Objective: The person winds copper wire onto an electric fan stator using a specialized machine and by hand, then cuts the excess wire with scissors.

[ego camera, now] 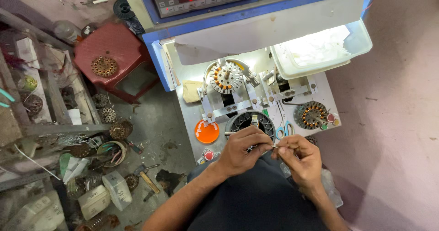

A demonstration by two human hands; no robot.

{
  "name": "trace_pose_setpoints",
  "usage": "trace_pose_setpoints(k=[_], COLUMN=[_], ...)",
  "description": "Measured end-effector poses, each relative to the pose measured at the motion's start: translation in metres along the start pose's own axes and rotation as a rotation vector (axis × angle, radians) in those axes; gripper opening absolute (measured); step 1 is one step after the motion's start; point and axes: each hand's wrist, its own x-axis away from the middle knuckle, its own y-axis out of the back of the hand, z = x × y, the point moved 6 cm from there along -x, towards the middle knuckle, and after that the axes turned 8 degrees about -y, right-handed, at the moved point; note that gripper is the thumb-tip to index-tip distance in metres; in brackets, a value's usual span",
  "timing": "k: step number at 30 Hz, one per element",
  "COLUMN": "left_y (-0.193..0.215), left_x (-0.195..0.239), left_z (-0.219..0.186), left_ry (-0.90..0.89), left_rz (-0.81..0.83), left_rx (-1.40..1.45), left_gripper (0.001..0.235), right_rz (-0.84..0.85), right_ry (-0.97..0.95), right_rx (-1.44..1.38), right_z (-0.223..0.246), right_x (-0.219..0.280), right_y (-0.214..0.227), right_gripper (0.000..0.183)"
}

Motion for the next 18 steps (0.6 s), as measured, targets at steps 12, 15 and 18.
trace_pose_setpoints(k=[12,15,18], left_y=[0.012,0.015,0.015], left_x=[0.009,0.013,0.017], left_z=[-0.007,-0.005,-0.005], left_ry=[-0.091,-0.148,-0.232], left_rz=[-0.093,-0.134,-0.074], left_rx=[-0.069,-0.218,-0.286], left_gripper=[0.013,0.016,0.02], right_rz=[-0.134,-0.136,-0.145], right_ry=[0.361,0.373,0.387], right_rx=[0.517,0.551,0.718], right_z=[0.019,0.025,0.034], right_x=[-0.002,-0.002,-0.005], right_y=[-0.035,-0.049,-0.058], right_gripper=[0.007,0.011,0.029])
